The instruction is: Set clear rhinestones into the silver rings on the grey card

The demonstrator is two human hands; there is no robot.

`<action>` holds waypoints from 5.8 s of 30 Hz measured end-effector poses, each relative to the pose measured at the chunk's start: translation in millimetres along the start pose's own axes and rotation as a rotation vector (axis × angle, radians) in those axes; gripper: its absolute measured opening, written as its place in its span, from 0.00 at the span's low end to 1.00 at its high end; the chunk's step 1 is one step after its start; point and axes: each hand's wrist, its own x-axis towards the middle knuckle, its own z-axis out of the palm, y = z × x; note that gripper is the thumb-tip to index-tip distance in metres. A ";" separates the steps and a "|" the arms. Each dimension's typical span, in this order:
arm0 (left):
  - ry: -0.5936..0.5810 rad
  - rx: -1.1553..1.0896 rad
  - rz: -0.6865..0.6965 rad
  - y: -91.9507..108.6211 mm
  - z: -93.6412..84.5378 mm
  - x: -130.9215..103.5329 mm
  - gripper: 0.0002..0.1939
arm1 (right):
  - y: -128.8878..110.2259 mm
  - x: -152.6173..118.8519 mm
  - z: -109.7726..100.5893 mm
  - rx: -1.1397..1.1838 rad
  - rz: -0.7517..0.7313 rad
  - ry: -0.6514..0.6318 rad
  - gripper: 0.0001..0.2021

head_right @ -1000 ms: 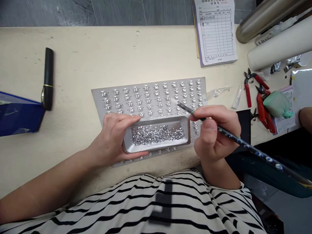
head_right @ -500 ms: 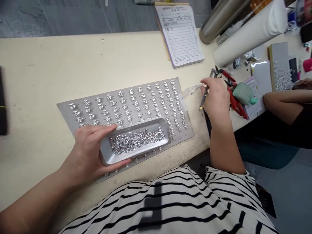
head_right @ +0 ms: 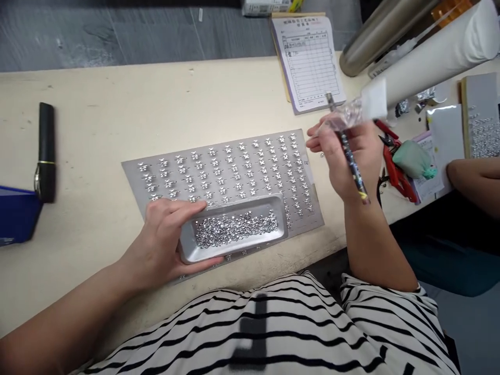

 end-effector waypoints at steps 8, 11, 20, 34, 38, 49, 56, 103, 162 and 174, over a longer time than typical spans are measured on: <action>0.006 0.022 0.004 -0.4 0.1 -1.4 0.38 | -1.3 -17.8 38.9 0.144 0.083 -0.217 0.06; 0.003 0.013 0.010 -1.0 0.6 -0.9 0.37 | 5.0 -21.5 41.6 0.097 0.113 -0.256 0.07; -0.006 -0.001 -0.009 -2.1 1.5 -2.1 0.38 | 12.3 -24.4 45.3 0.124 0.162 -0.225 0.08; 0.003 0.011 -0.014 -2.2 0.9 -1.5 0.39 | 10.7 -24.3 43.8 0.144 0.167 -0.224 0.05; 0.005 0.013 -0.013 -2.7 1.7 -2.1 0.40 | 9.1 -24.5 42.6 0.137 0.159 -0.255 0.05; -0.002 0.000 -0.014 -2.3 1.4 -2.0 0.42 | 37.4 -5.5 -23.9 -0.439 -0.271 -0.022 0.13; -0.024 -0.013 -0.022 -0.4 -0.3 -0.3 0.42 | 69.0 -6.1 -59.4 -0.343 0.024 -0.055 0.08; -0.017 -0.003 -0.015 -2.5 1.5 -3.9 0.44 | 29.3 -31.9 34.1 0.137 0.205 -0.127 0.11; -0.008 -0.034 0.039 -4.4 2.0 -0.2 0.47 | 47.7 -26.1 9.7 0.109 0.176 0.056 0.10; -0.028 -0.035 0.019 -0.5 -1.4 0.1 0.46 | 47.4 -26.0 8.5 -0.020 0.211 0.026 0.11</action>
